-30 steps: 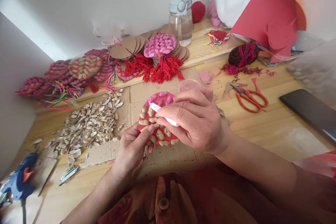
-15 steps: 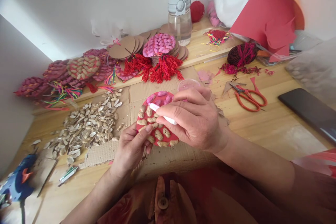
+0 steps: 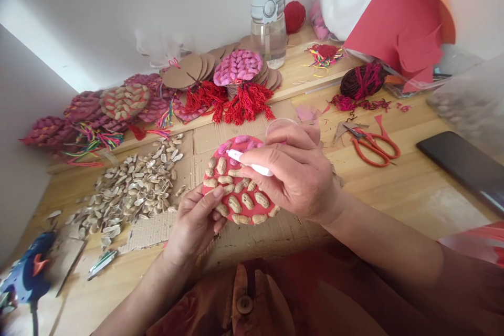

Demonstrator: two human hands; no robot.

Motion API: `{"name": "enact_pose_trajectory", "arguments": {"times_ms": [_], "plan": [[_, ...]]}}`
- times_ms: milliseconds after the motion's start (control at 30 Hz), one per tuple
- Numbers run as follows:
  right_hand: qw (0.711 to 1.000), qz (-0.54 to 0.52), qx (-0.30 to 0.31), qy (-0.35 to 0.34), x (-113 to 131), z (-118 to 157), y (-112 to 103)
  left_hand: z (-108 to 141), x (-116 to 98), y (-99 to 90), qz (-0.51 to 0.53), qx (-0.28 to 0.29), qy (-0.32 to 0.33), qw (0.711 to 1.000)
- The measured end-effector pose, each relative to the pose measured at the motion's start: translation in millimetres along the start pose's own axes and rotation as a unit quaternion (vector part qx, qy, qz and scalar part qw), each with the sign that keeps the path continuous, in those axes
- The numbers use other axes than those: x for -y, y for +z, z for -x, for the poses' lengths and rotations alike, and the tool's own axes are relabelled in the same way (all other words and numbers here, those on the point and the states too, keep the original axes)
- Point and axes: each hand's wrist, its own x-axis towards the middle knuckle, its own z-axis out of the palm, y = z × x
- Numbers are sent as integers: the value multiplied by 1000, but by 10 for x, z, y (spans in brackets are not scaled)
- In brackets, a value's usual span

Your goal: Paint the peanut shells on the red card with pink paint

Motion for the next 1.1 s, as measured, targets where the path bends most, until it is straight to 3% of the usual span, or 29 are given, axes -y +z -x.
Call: {"name": "enact_pose_trajectory", "arguments": {"times_ms": [133, 267, 433, 567, 933, 1100], "plan": [[999, -25, 15, 40, 10, -6, -6, -3, -6, 3, 8, -3, -11, 1000], [999, -30, -4, 19, -14, 9, 17, -8, -24, 14, 29, -4, -25, 999], [998, -10, 9, 60, 3, 12, 2, -3, -31, 9, 47, -2, -36, 998], [998, -16, 23, 61, 37, 5, -2, -3, -26, -1, 47, 4, -36, 998], [999, -29, -17, 30, -26, 15, 44, -8, -22, 2, 43, -6, -44, 998], [998, -28, 7, 62, -1, 4, 30, -17, -26, -1, 57, -4, -44, 997]]}}
